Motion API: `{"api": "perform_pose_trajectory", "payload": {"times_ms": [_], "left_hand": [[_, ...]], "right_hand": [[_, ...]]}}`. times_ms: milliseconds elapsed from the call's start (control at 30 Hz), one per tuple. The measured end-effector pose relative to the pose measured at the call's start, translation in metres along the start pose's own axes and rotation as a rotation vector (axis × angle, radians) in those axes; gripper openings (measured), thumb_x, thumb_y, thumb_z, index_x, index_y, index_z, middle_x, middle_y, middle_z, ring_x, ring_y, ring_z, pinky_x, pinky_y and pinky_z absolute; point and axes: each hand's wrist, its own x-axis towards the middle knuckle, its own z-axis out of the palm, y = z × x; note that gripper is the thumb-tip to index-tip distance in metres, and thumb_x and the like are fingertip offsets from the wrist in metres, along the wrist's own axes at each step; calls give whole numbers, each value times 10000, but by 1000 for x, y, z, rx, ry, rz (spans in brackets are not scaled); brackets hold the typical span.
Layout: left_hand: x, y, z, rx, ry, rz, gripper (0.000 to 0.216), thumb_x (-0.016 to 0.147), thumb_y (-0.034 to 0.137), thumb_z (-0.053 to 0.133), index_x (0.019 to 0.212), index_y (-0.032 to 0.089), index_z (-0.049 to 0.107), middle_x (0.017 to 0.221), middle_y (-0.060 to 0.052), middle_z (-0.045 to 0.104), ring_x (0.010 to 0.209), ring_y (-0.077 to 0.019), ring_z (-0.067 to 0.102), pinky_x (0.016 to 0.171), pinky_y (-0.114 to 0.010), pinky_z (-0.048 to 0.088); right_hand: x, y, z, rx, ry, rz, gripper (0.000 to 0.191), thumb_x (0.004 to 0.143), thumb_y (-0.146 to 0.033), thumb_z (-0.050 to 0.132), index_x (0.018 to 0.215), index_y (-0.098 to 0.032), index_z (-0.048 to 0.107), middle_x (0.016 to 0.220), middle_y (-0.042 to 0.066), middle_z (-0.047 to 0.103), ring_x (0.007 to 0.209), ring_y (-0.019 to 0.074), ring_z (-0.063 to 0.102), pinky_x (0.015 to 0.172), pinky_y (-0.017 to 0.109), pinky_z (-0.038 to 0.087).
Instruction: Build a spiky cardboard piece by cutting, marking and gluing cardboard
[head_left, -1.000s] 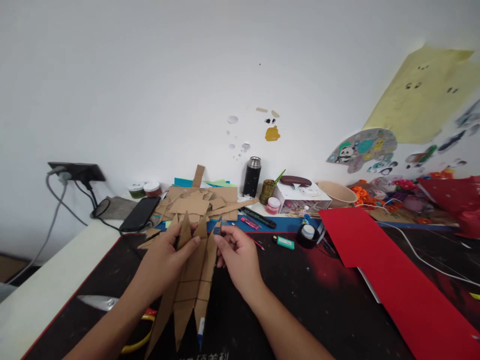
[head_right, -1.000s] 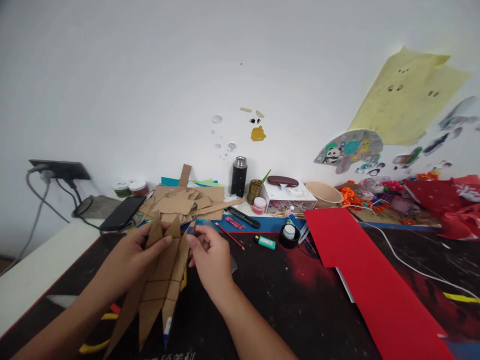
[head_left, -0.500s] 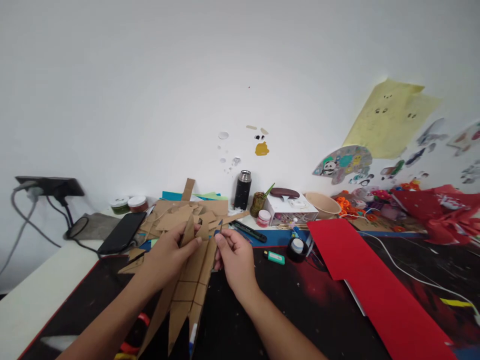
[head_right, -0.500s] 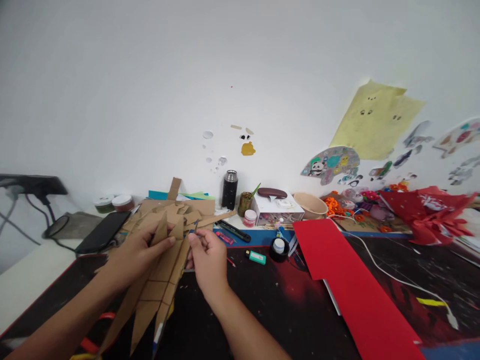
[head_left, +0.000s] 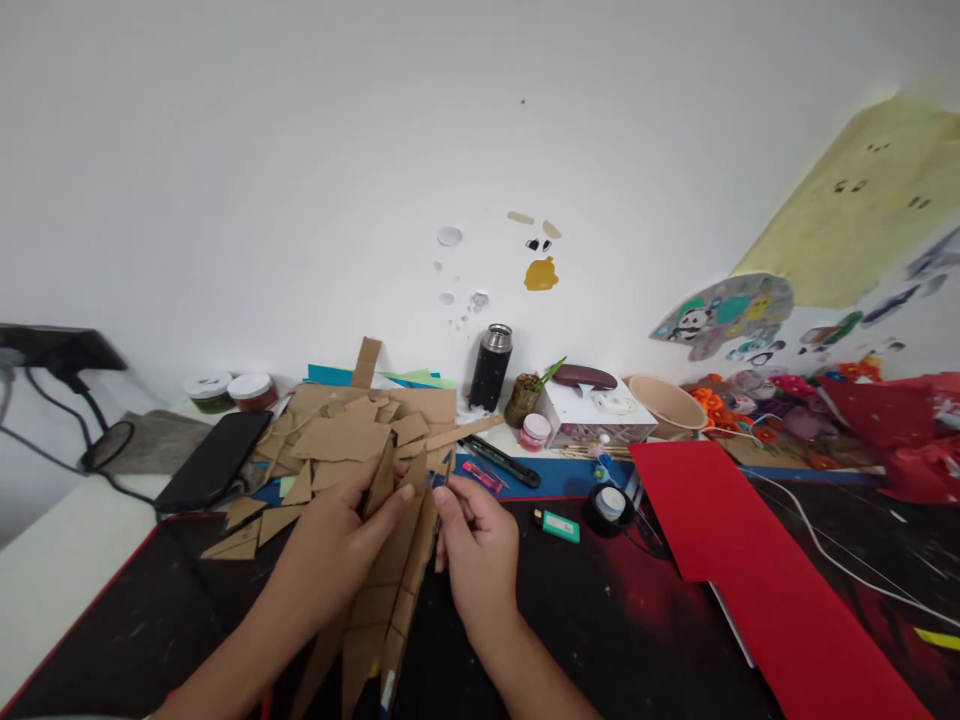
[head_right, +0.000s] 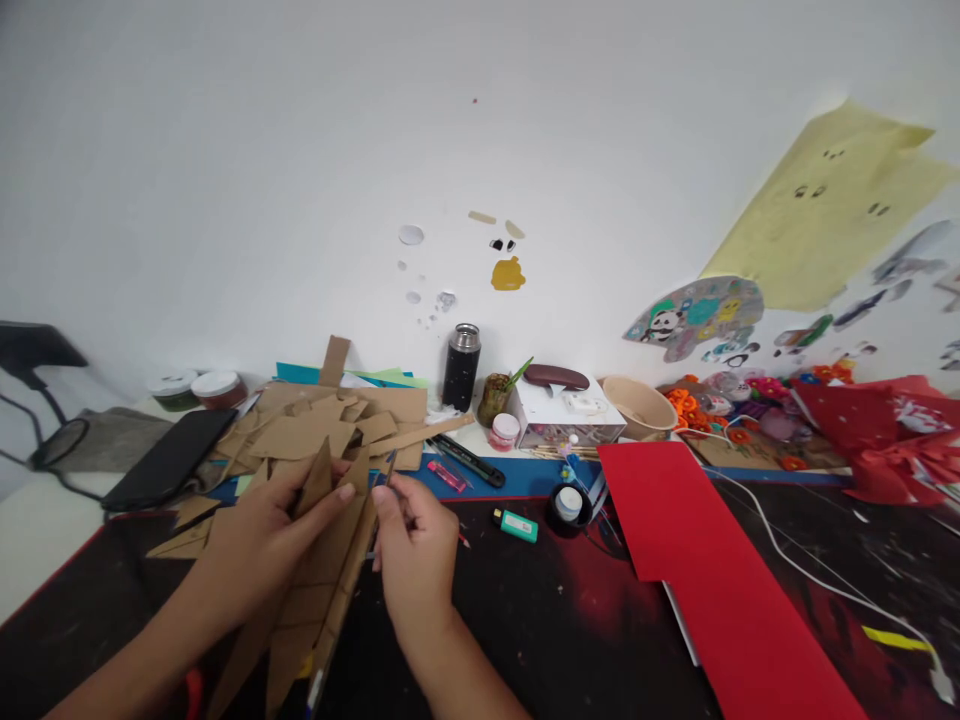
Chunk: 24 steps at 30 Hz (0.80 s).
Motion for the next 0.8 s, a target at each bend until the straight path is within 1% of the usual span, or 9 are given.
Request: {"api": "perform_pose_trajectory", "payload": {"times_ms": [133, 233, 333, 433, 633, 733, 800], "left_hand": [[2, -6, 1, 42, -9, -26, 412, 850, 634, 615, 963, 270, 773, 942, -46, 860, 915, -334, 792, 823, -385, 612], [5, -13, 0, -4, -46, -49, 407, 847, 634, 635, 962, 271, 779, 957, -39, 859, 934, -332, 793, 852, -393, 612], [8, -19, -1, -40, -54, -70, 407, 847, 631, 655, 995, 276, 790, 995, -38, 863, 973, -341, 793, 867, -404, 616], [9, -20, -2, -54, -60, -84, 398, 838, 632, 669, 979, 282, 797, 993, -37, 864, 965, -343, 796, 876, -414, 619], [10, -18, 0, -75, -87, -77, 380, 850, 607, 653, 976, 280, 798, 976, -39, 868, 944, -340, 799, 869, -400, 629], [10, -16, 2, -70, -111, -81, 384, 864, 608, 632, 978, 272, 778, 948, -40, 859, 920, -331, 796, 867, -392, 625], [9, -16, 4, -56, -124, -84, 392, 862, 612, 623, 974, 268, 773, 929, -39, 852, 900, -328, 791, 878, -399, 619]], "right_hand": [[-2, 5, -3, -151, -11, -56, 367, 974, -516, 696, 1035, -183, 839, 544, -27, 584, 397, 124, 484, 398, 235, 389], [0, 8, -5, -234, -34, -74, 368, 1003, -516, 664, 1023, -200, 851, 571, -10, 613, 410, 130, 492, 393, 236, 389], [2, 9, -4, -262, -58, -62, 392, 1016, -537, 641, 996, -210, 856, 580, 1, 626, 411, 134, 491, 381, 235, 386], [4, 11, -4, -277, -76, -51, 399, 1022, -546, 635, 1005, -216, 860, 584, 5, 635, 413, 138, 496, 377, 234, 392], [4, 9, -6, -302, -88, -62, 349, 1011, -501, 662, 1028, -219, 866, 572, 3, 634, 432, 147, 503, 388, 240, 388], [5, 6, -7, -335, -88, -75, 325, 1015, -464, 652, 1007, -224, 870, 577, 6, 643, 468, 160, 532, 430, 252, 406], [6, 5, -7, -351, -83, -100, 300, 1014, -424, 648, 982, -225, 870, 627, 16, 686, 520, 170, 574, 501, 267, 454]]}}
